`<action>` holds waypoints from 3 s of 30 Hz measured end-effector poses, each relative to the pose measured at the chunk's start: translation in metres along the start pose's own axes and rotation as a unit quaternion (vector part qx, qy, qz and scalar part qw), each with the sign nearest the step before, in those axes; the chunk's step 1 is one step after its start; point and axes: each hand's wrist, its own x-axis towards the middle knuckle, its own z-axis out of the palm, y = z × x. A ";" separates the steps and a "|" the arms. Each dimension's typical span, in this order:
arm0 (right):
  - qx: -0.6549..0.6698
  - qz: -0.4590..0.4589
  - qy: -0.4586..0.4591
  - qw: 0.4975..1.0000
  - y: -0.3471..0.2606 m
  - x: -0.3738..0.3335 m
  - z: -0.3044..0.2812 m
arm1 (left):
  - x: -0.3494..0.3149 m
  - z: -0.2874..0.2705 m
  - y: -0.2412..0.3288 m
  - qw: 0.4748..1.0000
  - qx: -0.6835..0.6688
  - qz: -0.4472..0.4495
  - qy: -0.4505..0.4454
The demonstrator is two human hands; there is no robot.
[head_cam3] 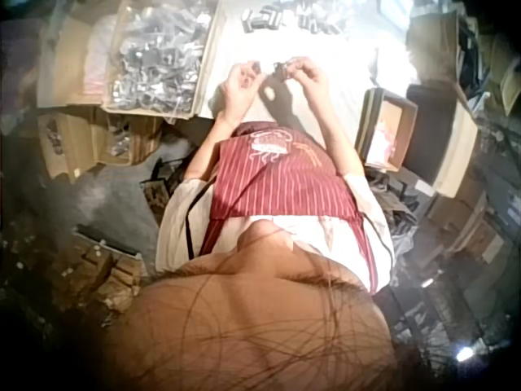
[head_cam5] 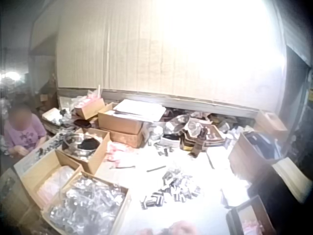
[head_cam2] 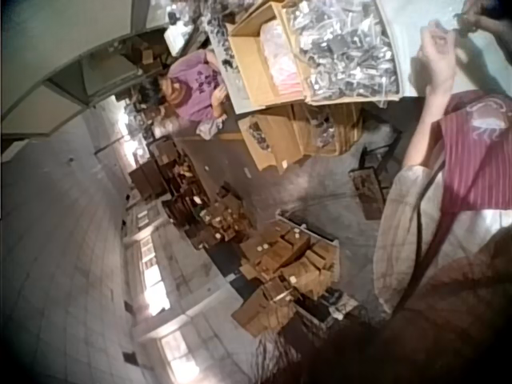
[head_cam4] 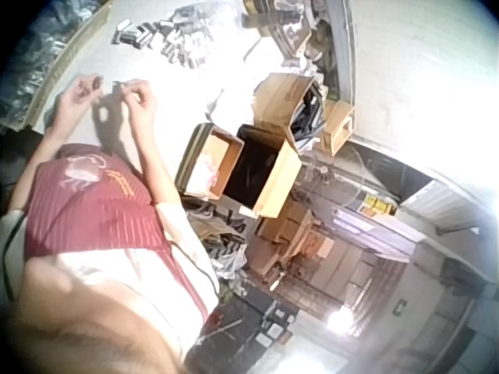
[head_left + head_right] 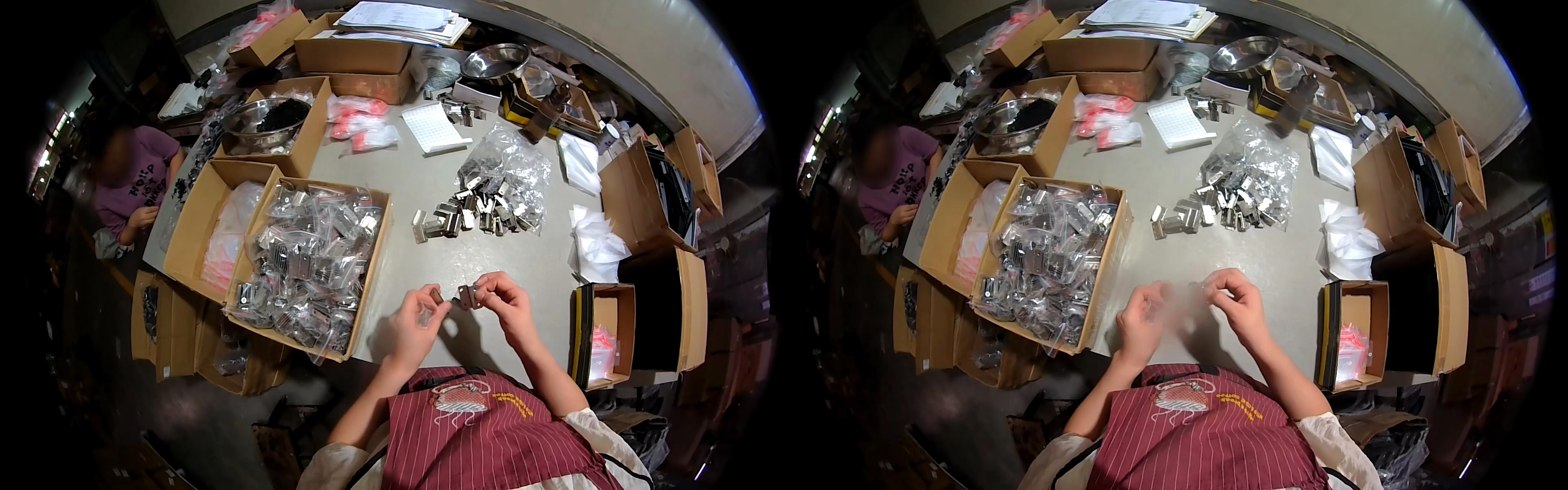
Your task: The person picks small metallic rectangular parts from a pile on the table, places each into a small clear plastic bag, and sets the bagged part into a cardboard box. The person repeats this one-at-a-time handling throughout the clip.
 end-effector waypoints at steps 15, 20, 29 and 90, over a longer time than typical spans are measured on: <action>-0.056 0.098 -0.097 0.989 0.000 0.008 0.000 | 0.001 0.001 -0.005 0.983 -0.149 -0.082 -0.064; -0.540 -0.137 -0.079 0.826 0.045 0.013 -0.011 | 0.002 0.000 -0.016 0.969 -0.203 -0.140 -0.014; 0.002 0.156 -0.085 0.984 0.040 0.020 -0.030 | -0.008 0.003 -0.004 0.983 0.130 0.127 -0.023; -0.626 -0.359 -0.090 0.686 0.070 0.161 0.011 | 0.029 -0.019 -0.023 0.889 -0.341 -0.302 -0.039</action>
